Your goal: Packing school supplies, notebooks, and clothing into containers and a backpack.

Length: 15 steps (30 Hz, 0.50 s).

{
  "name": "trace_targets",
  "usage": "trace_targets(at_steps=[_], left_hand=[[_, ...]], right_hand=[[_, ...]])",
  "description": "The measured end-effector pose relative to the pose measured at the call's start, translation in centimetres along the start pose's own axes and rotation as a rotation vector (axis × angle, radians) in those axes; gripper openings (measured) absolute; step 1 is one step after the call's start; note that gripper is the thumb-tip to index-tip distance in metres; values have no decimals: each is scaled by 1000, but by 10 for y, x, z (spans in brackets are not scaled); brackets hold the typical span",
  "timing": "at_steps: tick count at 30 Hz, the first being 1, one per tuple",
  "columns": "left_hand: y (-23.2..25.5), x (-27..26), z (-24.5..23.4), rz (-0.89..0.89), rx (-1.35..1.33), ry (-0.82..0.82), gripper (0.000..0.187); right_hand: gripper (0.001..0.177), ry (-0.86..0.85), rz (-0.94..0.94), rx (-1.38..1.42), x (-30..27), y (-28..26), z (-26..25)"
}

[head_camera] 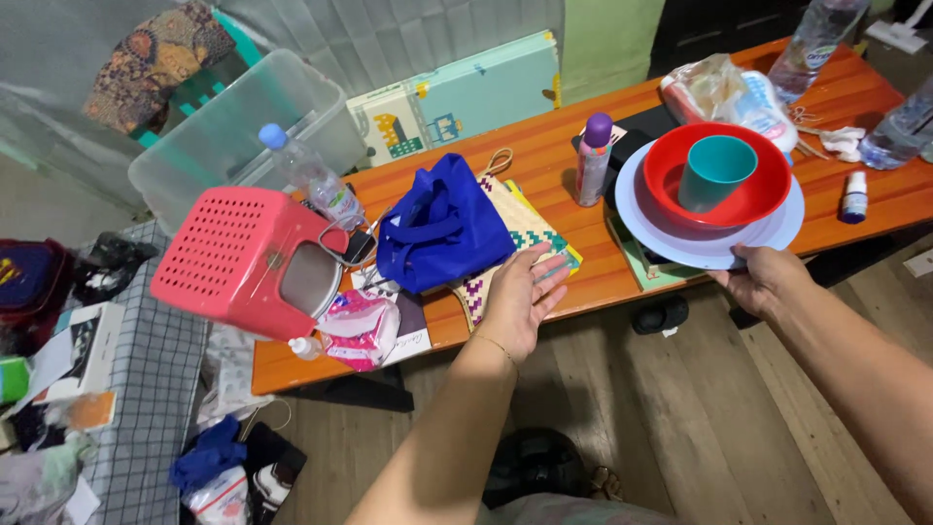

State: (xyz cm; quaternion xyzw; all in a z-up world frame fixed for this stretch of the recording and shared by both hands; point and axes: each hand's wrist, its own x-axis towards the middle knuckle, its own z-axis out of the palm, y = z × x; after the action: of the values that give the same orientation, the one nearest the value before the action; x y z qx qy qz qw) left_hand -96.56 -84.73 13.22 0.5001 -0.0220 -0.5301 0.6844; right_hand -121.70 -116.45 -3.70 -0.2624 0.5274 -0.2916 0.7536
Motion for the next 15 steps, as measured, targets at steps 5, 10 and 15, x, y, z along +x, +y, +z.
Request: trace_targets(at_steps=[5, 10, 15], left_hand=[[-11, -10, -15, 21, -35, 50, 41], [-28, -38, -40, 47, -95, 117, 41], [-31, -78, -74, 67, -155, 191, 41]], right_hand=[[32, -35, -27, -48, 28, 4, -14], [34, -132, -50, -21, 57, 4, -23], [55, -238, -177, 52, 7, 15, -21]])
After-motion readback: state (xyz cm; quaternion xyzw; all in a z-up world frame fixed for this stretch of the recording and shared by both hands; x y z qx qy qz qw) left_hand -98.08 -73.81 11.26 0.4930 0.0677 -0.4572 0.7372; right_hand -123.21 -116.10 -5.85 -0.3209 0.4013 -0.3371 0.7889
